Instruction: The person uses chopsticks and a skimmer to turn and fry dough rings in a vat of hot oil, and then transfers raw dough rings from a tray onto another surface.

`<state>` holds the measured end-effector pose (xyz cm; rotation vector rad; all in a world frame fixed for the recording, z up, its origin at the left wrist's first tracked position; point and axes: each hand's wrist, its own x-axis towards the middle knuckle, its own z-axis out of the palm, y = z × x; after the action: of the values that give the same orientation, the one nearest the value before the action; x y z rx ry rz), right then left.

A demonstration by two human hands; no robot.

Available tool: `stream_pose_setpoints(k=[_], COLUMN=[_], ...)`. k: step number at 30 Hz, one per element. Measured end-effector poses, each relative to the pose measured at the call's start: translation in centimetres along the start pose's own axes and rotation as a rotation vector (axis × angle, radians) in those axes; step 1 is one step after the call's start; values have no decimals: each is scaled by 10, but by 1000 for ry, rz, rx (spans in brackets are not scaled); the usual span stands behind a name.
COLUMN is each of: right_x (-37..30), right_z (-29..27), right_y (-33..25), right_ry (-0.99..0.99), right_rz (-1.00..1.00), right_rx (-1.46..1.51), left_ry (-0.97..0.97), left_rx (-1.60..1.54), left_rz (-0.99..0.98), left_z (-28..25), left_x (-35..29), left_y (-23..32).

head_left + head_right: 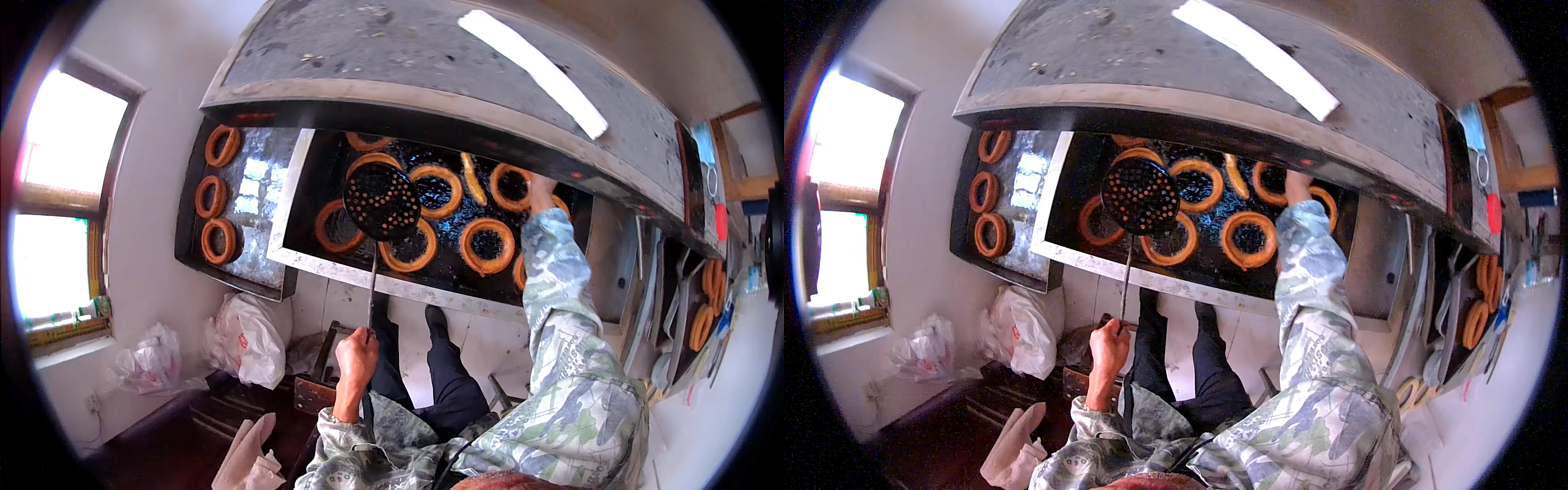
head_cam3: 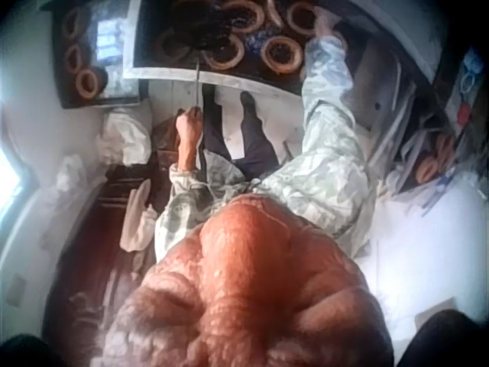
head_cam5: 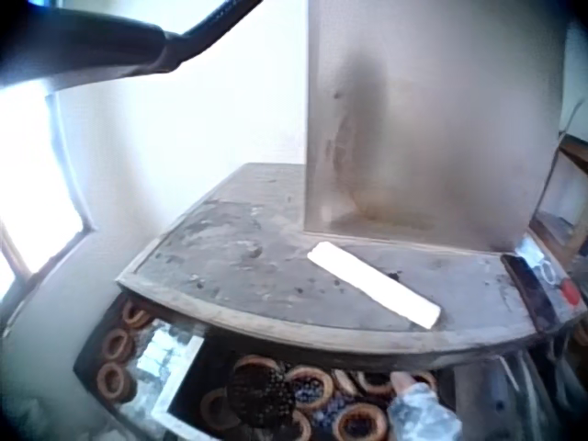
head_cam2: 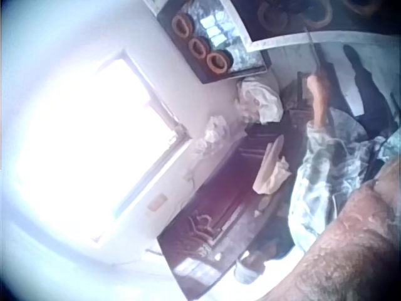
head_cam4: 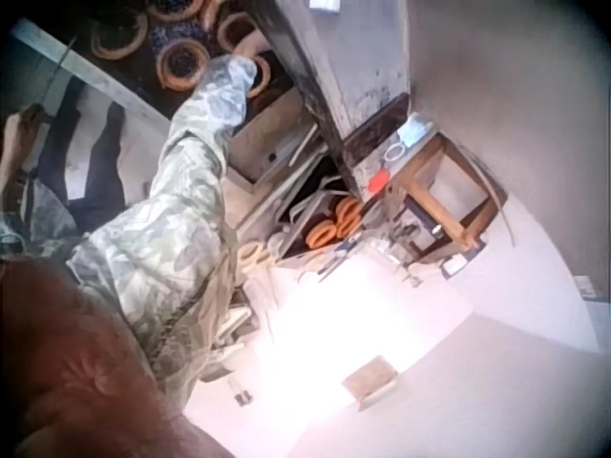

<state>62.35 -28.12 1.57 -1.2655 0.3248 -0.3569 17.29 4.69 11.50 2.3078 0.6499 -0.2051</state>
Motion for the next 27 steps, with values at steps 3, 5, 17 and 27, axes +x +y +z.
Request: stream_pose_setpoints(k=[3,5,17,27], right_x=[-12,-29,-39,-12], right_z=[24,48,105,105], right_y=[-15,-4,73,67], right_ry=[-60,-108,-79,26], right_rz=[30,44,165,476], right_rx=[68,123,-42,356], left_ry=[25,7,7,5], left_rx=[-71,-36,-25,-21], left_rz=[-2,-30,12,27], left_z=[-2,-6,-9,-14], left_x=[0,0,5,3], left_y=[-8,-9,-15,-6])
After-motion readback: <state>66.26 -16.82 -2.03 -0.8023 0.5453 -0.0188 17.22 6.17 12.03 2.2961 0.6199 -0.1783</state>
